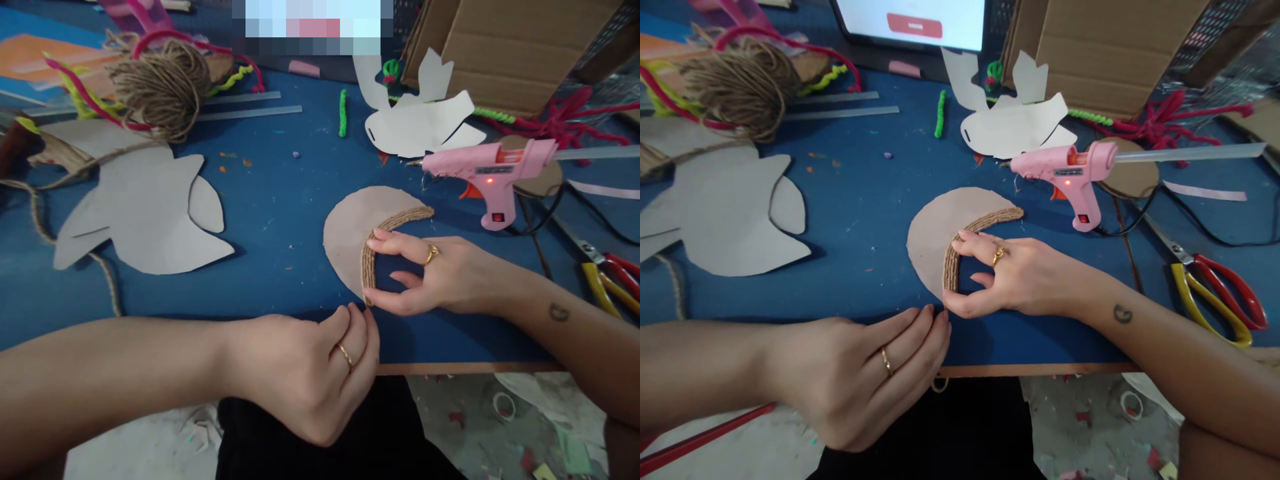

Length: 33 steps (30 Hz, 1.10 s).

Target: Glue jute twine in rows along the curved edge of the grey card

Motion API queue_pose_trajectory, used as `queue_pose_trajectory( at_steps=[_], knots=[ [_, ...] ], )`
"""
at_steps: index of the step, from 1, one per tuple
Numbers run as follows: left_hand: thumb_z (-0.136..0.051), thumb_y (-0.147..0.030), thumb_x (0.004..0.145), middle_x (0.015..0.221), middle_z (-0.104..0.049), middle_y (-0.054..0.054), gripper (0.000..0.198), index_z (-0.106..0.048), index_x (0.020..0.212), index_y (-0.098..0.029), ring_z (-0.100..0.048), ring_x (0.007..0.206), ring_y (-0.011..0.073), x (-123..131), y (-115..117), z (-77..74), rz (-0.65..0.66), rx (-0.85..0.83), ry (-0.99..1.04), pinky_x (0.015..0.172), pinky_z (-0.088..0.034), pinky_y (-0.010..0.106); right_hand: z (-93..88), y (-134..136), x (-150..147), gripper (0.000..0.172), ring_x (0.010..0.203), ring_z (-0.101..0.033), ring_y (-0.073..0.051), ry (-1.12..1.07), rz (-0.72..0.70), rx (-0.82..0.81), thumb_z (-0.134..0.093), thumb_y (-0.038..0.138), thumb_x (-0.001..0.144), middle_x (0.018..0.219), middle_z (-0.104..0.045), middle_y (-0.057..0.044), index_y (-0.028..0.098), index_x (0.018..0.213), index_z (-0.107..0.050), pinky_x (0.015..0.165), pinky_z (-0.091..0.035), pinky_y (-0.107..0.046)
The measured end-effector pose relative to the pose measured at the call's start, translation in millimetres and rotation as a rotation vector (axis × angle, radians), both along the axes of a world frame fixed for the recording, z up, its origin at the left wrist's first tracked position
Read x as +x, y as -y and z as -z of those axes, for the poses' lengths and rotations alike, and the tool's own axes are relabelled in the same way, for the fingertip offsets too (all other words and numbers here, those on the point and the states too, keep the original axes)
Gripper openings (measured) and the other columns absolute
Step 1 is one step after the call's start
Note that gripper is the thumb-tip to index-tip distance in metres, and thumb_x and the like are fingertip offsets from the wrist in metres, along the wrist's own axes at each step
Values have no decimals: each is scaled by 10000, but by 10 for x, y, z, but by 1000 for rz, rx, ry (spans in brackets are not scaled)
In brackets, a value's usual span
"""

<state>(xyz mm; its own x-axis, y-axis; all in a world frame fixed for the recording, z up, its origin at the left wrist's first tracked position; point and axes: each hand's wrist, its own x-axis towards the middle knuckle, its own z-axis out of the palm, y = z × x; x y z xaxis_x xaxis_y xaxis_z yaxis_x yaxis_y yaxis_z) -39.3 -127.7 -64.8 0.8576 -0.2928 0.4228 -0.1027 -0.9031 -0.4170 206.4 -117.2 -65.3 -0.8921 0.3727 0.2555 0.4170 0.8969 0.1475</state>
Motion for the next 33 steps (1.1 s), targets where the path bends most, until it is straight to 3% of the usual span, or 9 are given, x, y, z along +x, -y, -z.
queue_pose_trajectory(
  at_steps=[11, 23, 33],
  knots=[
    [-520, -220, 845, 881, -718, 136, 254, -703, 928, -65, -694, 728, 209, 8, 0, 13, -5, -78, 21, 601, -587, 281, 19, 7, 26, 608, 1223, -511, -226, -8, 5, -15, -560, 12, 809, 1297, -485, -105, 396, 1264, -437, 785, -561, -289],
    [-537, -245, 834, 854, -724, 130, 257, -714, 895, -68, -700, 708, 217, 16, -3, 14, 7, -82, 39, 583, -596, 277, 5, 2, 38, 602, 1250, -485, -258, -24, -21, -121, -538, -28, 795, 1352, -421, -96, 392, 1225, -499, 855, -549, -333],
    [-550, -242, 823, 835, -737, 95, 243, -737, 872, -95, -703, 669, 213, 48, -28, -77, 5, -98, -16, 559, -605, 247, 23, 21, 45, 658, 1289, -438, -264, -3, -13, -139, -516, -75, 765, 1342, -392, -103, 397, 1223, -482, 861, -552, -340]
  ],
)
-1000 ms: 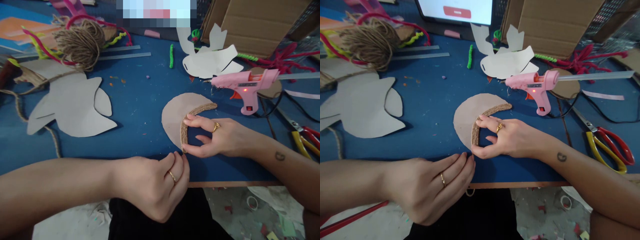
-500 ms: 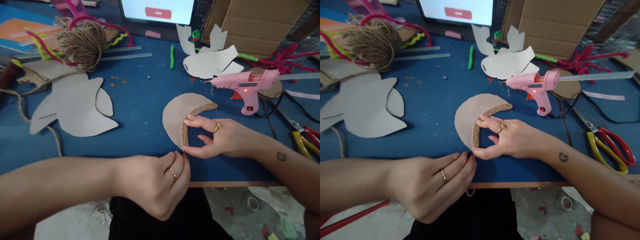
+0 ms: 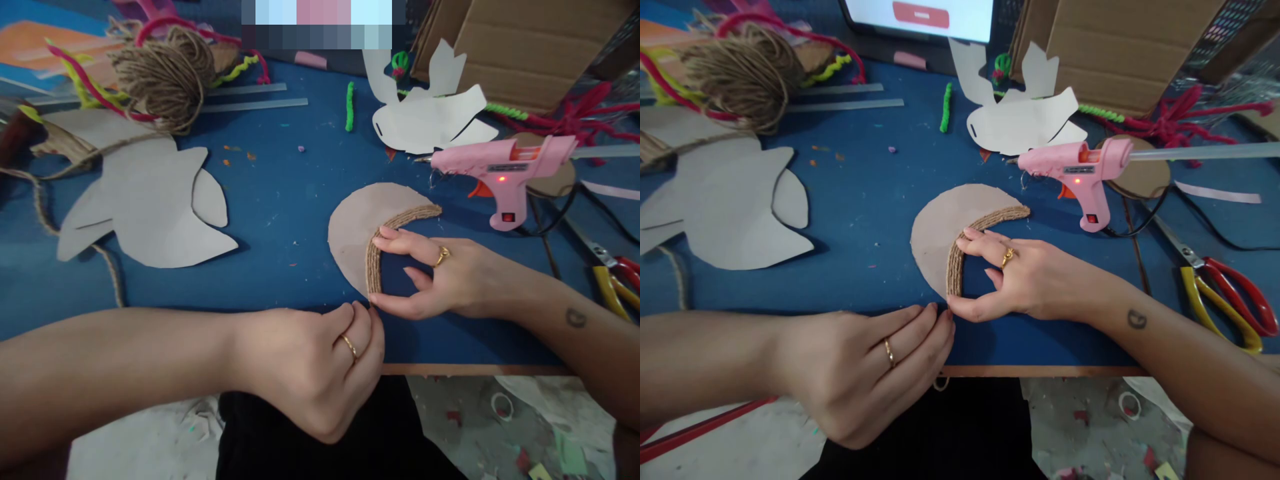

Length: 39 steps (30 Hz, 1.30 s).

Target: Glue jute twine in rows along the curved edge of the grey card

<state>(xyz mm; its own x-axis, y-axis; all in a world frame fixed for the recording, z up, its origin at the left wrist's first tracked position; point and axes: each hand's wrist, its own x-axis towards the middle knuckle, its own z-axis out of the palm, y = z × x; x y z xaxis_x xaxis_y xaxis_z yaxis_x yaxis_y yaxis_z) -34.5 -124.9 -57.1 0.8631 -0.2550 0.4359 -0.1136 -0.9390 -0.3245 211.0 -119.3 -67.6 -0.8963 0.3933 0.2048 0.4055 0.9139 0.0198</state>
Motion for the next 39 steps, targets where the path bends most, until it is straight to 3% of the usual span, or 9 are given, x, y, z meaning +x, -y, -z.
queue_pose_trajectory(
  at_steps=[19, 24, 34, 39],
  knots=[
    [-520, -240, 839, 836, -735, 90, 252, -739, 866, -118, -698, 673, 201, -22, 9, 12, -9, 18, 0, 566, -602, 246, 2, -18, -2, 684, 1273, -457, -290, -34, -26, 6, -482, -112, 718, 1317, -472, -55, 396, 1170, -558, 893, -554, -367],
    [-527, -231, 841, 838, -737, 84, 240, -738, 873, -121, -701, 677, 200, -7, 13, -2, -7, 18, -1, 562, -602, 243, 4, -17, -2, 707, 1265, -460, -311, -42, -29, -6, -479, -130, 702, 1325, -439, -96, 388, 1177, -555, 864, -559, -372],
    [-545, -247, 833, 840, -735, 96, 242, -735, 876, -103, -702, 677, 209, 6, 11, 22, 0, 12, -1, 558, -601, 252, 16, -2, 5, 745, 1303, -413, -289, -12, -15, 1, -467, -135, 697, 1334, -408, -83, 405, 1209, -498, 877, -550, -373],
    [-524, -232, 856, 874, -728, 115, 259, -722, 953, -96, -691, 708, 200, -57, -37, -81, 28, 39, -57, 573, -585, 263, 17, -14, 5, 723, 1320, -383, -304, -2, -43, -10, -482, -121, 703, 1370, -364, -122, 367, 1236, -472, 917, -521, -412]
  ],
)
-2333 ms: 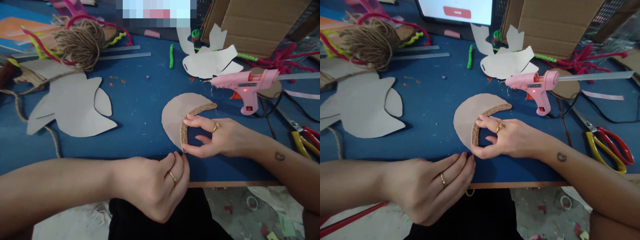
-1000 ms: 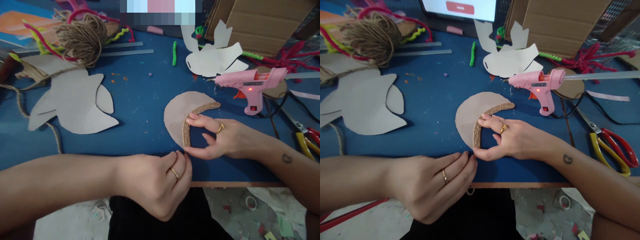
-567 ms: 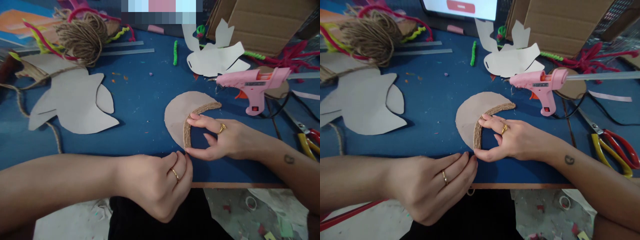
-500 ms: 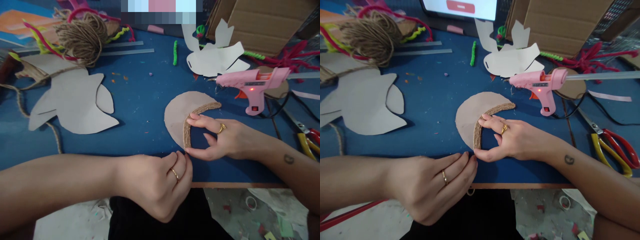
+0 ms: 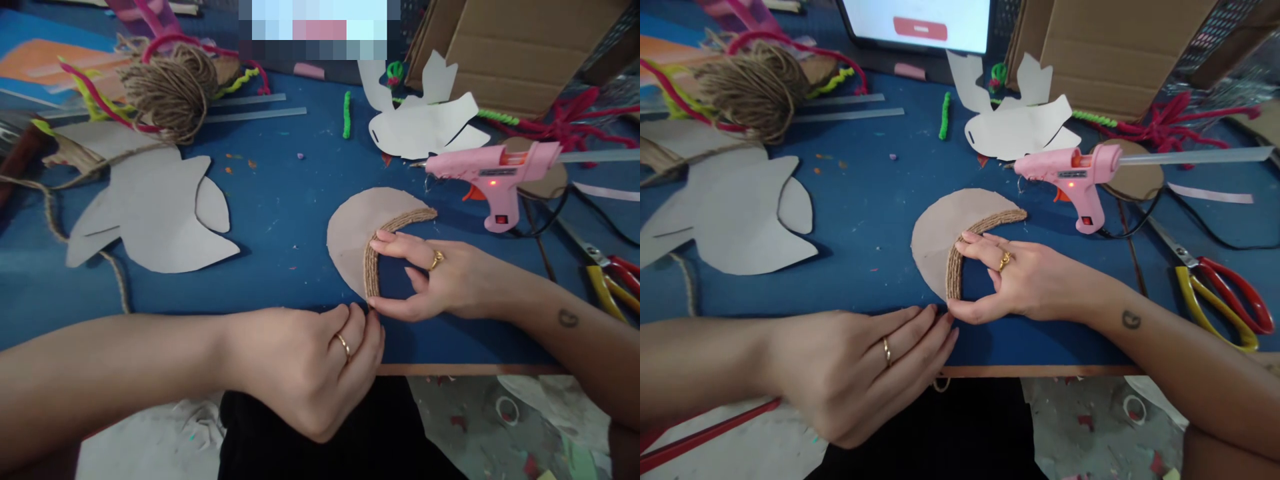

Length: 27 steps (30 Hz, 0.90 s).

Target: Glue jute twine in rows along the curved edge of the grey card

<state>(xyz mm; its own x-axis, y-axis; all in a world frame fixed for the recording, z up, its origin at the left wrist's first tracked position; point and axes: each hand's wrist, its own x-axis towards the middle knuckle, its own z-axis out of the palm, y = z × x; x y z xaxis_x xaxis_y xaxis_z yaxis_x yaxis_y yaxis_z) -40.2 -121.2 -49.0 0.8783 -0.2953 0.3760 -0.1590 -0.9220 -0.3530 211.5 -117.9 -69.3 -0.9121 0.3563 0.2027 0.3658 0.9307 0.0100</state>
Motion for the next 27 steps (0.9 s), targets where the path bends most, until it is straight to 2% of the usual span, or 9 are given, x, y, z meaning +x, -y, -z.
queue_pose_trajectory(
  at_steps=[3, 5, 7, 8, 11, 16, 22, 25, 27],
  knots=[
    [-496, -216, 873, 855, -716, 96, 247, -718, 943, -132, -661, 697, 170, -102, -163, -54, 64, -30, -19, 567, -546, 257, -12, 1, 6, 676, 1312, -387, -326, -1, -13, 5, -512, -82, 729, 1396, -345, -164, 355, 1244, -475, 933, -499, -443],
    [-505, -232, 872, 800, -689, 43, 202, -705, 865, -199, -622, 639, 140, -152, -324, -42, -41, -162, 9, 530, -500, 248, -26, 9, 9, 674, 1303, -401, -318, 3, -6, 12, -512, -77, 737, 1405, -353, -173, 363, 1245, -476, 915, -509, -423],
    [-533, -311, 867, 729, -639, 20, 167, -666, 813, -225, -579, 589, 138, -152, -493, -1, -439, -361, 134, 522, -459, 259, -40, 18, 8, 667, 1301, -410, -297, -1, 5, 42, -504, -79, 742, 1391, -408, -152, 363, 1240, -478, 910, -514, -408],
    [-535, -331, 865, 803, -638, 44, 171, -653, 874, -208, -594, 662, 160, -132, -570, 22, -652, -469, 145, 574, -470, 274, -46, 22, 5, 648, 1301, -411, -292, -3, 10, 62, -502, -73, 748, 1379, -440, -140, 354, 1235, -481, 919, -510, -416],
    [-558, -398, 846, 971, -585, 102, 285, -619, 961, -144, -577, 873, 228, -28, -741, 81, -900, -664, 80, 797, -480, 363, -50, 23, -7, 531, 1293, -424, -286, -13, 18, 82, -493, -24, 789, 1370, -483, -129, 314, 1199, -504, 941, -493, -447],
    [-652, -589, 715, 1035, -502, 123, 552, -589, 1005, -124, -469, 1027, 307, 103, -801, 115, -1021, -827, -39, 927, -409, 476, -22, 11, -11, 386, 1271, -452, -275, -73, 23, 35, -472, 20, 834, 1392, -467, -151, 280, 1114, -529, 933, -492, -435],
    [-737, -522, 642, 1047, -499, 120, 524, -587, 946, -122, -436, 1076, 318, 169, -759, 67, -1086, -906, -66, 962, -376, 486, 8, 13, 6, 334, 1288, -437, -250, -83, 47, 19, -445, 50, 862, 1380, -489, -139, 269, 1102, -518, 910, -508, -415],
    [-712, -452, 685, 891, -554, 80, 392, -572, 866, -134, -534, 910, 261, 153, -753, 6, -1030, -985, -25, 806, -461, 388, 11, 7, 0, 325, 1310, -406, -246, -99, 42, 32, -434, 38, 864, 1361, -508, -144, 250, 1096, -518, 921, -506, -409],
    [-664, -411, 738, 753, -577, 39, 285, -576, 818, -152, -576, 704, 192, 108, -744, -35, -898, -1164, -40, 615, -466, 281, 6, -3, -12, 302, 1329, -376, -245, -119, 27, 39, -441, 34, 864, 1348, -520, -145, 231, 1078, -522, 950, -492, -412]
  ],
)
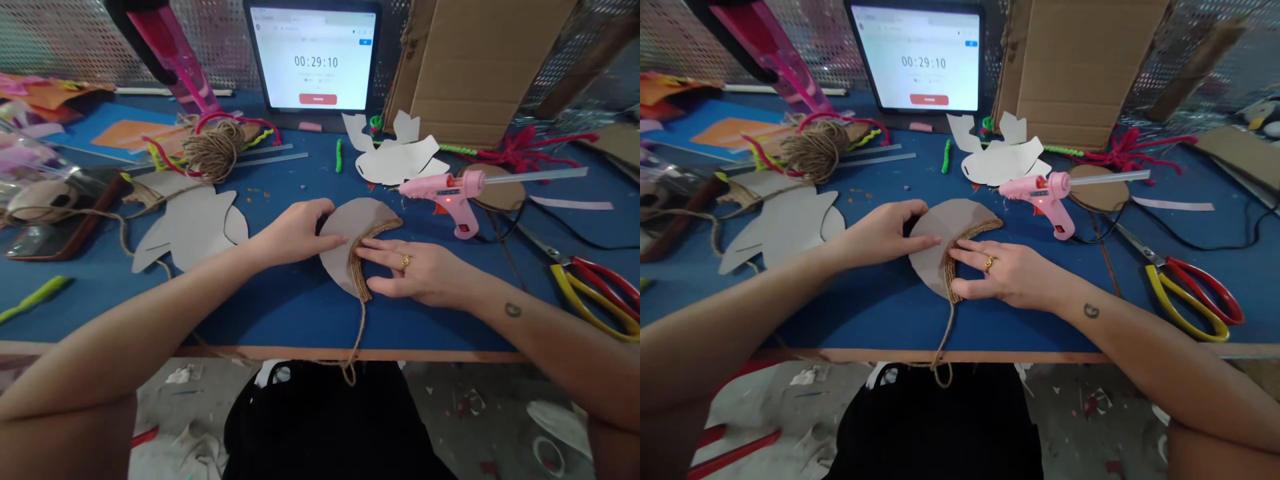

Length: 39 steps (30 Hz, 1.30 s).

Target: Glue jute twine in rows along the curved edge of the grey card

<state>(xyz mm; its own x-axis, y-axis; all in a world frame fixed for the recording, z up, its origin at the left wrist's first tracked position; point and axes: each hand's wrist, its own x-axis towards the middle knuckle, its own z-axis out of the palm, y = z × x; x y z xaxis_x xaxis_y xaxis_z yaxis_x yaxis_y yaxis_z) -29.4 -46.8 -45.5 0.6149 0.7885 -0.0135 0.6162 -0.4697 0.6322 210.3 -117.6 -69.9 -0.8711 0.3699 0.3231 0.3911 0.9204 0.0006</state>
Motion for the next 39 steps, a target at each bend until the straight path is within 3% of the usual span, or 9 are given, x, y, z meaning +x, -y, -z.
queue_pose_trajectory(
  at_steps=[5, 9, 12, 15, 18, 26, 30, 33, 39],
  knots=[
    [-624, -401, 809, 644, -640, -2, 291, -557, 989, -182, -569, 408, 113, -182, 27, -73, 95, -428, 314, 328, -364, 169, -53, 6, -45, 304, 1361, -325, -231, -98, -21, -20, -423, 40, 872, 1354, -523, -105, 226, 1090, -524, 998, -459, -427],
    [-633, -375, 824, 579, -622, -30, 288, -526, 1027, -200, -551, 357, 105, -302, -6, -138, -15, -308, 556, 290, -347, 162, -153, 45, -96, 258, 1143, -569, -193, -325, 193, -169, -466, 130, 880, 1152, -646, -80, 210, 1117, -528, 902, -517, -365],
    [-639, -353, 820, 602, -605, -43, 251, -533, 1003, -217, -533, 351, 96, -352, -39, -195, -91, -193, 690, 284, -347, 176, -233, 27, -177, 218, 926, -643, -148, -484, 377, -477, -500, 246, 901, 1005, -678, -55, 198, 1105, -558, 733, -532, -259],
    [-641, -362, 811, 637, -580, -42, 266, -537, 1013, -222, -512, 368, 79, -377, -46, -236, -164, -109, 755, 305, -371, 185, -281, -47, -326, 254, 892, -644, -149, -570, 406, -806, -504, 348, 908, 976, -689, -56, 186, 1082, -594, 635, -499, -225],
    [-636, -378, 803, 682, -571, -32, 305, -535, 1048, -228, -501, 406, 73, -386, -36, -242, -229, -70, 760, 337, -384, 187, -299, -143, -524, 255, 828, -631, -138, -634, 357, -971, -515, 387, 895, 904, -693, -46, 171, 976, -623, 604, -463, -224],
    [-621, -404, 801, 710, -542, -32, 254, -512, 957, -236, -494, 499, 73, -385, -31, -114, -318, -16, 847, 453, -417, 189, -331, -292, -831, 222, 665, -562, -106, -692, 316, -998, -547, 371, 863, 747, -646, -14, 159, 802, -573, 603, -410, -244],
    [-709, -450, 714, 652, -544, -33, 354, -533, 900, -206, -484, 478, 77, -352, 34, -41, -240, -223, 900, 406, -393, 182, -351, -293, -863, 204, 627, -515, -101, -688, 328, -998, -561, 346, 849, 718, -633, -7, 157, 773, -579, 601, -382, -251],
    [-818, -310, 602, 633, -595, -17, 338, -582, 796, -165, -505, 505, 78, -300, 128, -25, -70, -394, 829, 421, -392, 169, -363, -289, -893, 199, 653, -533, -115, -694, 325, -1024, -619, 348, 803, 702, -636, -6, 161, 750, -580, 630, -391, -260],
    [-695, -322, 757, 491, -547, -19, 268, -587, 608, -127, -407, 369, 30, -235, 219, -41, -109, -511, 927, 325, -238, 156, -313, -299, -851, 297, 761, -615, -151, -753, 310, -1184, -431, 395, 898, 820, -682, -54, 162, 849, -609, 653, -454, -278]
  ],
)
